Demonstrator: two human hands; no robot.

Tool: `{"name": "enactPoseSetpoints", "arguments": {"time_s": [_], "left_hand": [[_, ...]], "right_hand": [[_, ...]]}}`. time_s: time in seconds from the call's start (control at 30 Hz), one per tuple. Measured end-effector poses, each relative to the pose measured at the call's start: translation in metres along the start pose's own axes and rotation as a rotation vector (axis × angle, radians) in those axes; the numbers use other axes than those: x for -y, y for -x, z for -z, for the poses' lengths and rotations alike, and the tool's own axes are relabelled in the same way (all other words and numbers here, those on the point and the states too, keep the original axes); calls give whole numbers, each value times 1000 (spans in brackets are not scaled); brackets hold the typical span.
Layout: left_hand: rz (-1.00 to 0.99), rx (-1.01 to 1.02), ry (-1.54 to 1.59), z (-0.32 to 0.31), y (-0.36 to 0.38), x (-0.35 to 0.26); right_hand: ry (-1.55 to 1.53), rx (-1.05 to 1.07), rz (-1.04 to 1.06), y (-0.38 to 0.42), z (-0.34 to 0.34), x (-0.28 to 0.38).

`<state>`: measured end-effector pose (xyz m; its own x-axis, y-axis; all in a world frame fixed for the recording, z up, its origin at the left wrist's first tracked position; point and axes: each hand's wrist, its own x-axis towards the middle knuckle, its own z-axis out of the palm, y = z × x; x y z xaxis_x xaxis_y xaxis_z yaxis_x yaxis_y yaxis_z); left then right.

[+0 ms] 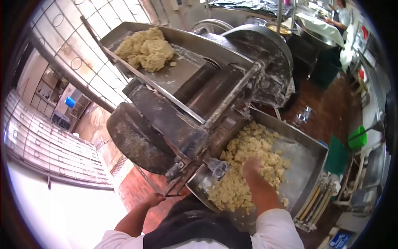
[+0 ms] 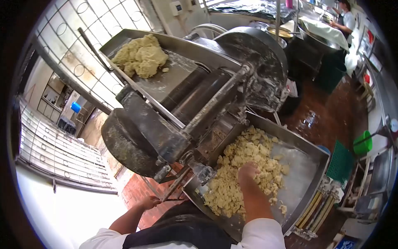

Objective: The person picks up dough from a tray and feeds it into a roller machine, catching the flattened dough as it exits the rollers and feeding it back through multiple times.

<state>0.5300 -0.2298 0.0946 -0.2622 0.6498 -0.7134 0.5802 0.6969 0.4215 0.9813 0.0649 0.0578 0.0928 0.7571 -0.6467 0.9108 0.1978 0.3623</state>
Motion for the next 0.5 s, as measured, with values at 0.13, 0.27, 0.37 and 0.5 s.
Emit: {"name": "enactPoseSetpoints", "arguments": {"time_s": [0.13,0.27,0.37,0.5], "left_hand": [[34,46,-24,-4,4,23],[245,172,-64,-9,0,60],[313,189,-89,0,-11,69],[290,171,-111,20,-46,64]], "right_hand": [[-259,26,174,35,10,-45],[-731,-105,85,60,-16,-68],[-1572,-98,199,60,-59,-82],[-2289,-100,118,55,-107,-86]]}}
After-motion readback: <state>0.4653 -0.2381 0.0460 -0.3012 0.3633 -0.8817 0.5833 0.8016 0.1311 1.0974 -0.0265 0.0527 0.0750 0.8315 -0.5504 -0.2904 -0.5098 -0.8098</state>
